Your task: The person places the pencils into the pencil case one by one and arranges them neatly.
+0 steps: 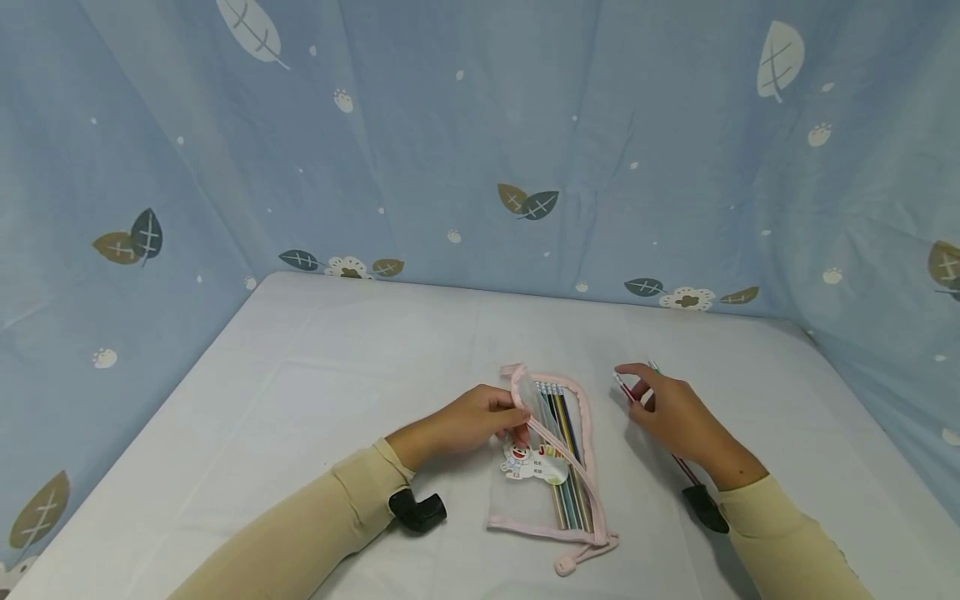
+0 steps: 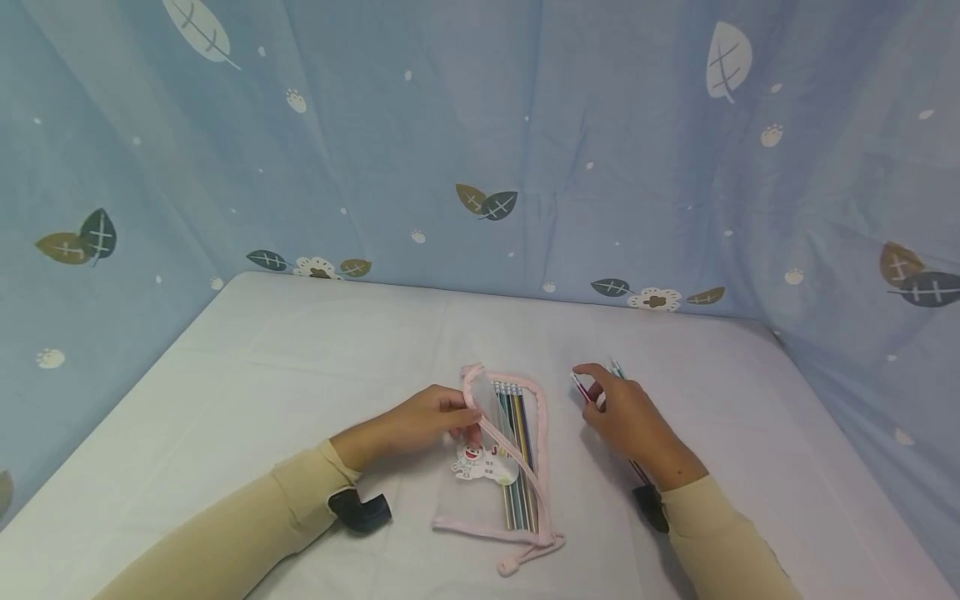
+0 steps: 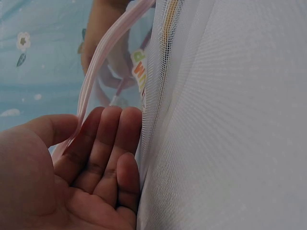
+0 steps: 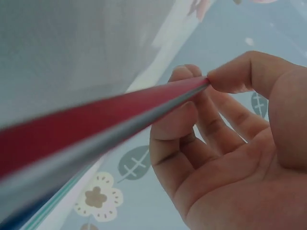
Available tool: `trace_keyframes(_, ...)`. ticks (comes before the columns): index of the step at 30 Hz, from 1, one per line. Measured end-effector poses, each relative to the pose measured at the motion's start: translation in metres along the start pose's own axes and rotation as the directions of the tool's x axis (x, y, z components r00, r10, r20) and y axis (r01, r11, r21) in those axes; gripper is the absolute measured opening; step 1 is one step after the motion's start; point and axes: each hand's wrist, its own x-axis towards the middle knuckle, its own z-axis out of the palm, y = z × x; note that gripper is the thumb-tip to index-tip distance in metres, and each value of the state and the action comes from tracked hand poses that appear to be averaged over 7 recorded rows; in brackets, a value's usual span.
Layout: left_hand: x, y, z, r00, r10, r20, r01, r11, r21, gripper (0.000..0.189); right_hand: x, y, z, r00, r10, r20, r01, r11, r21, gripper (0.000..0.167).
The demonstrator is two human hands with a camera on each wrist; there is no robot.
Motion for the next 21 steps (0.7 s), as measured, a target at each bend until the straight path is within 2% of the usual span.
trace_keyframes(13,-0.001,-0.001,0.0,1.0,0.005,0.007,-0.005,1.0,-0.004,0.028,-0.003,-0.007,-0.003,0.987,-0.05,-0.154,0.047,0.999,-0.022,0.057)
trace_keyframes(16,-0.001,-0.002,0.0,1.0,0.016,0.014,-0.016,1.0,-0.018,0.028,-0.005,-0.008,-0.002,0.972,-0.099,-0.211,0.097,0.995,-0.019,0.057)
trace_keyframes(21,-0.002,-0.003,0.0,1.0,0.021,0.015,-0.021,1.0,-0.019,0.028,-0.006,-0.012,-0.002,0.933,-0.161,-0.322,0.165,0.986,-0.015,0.059)
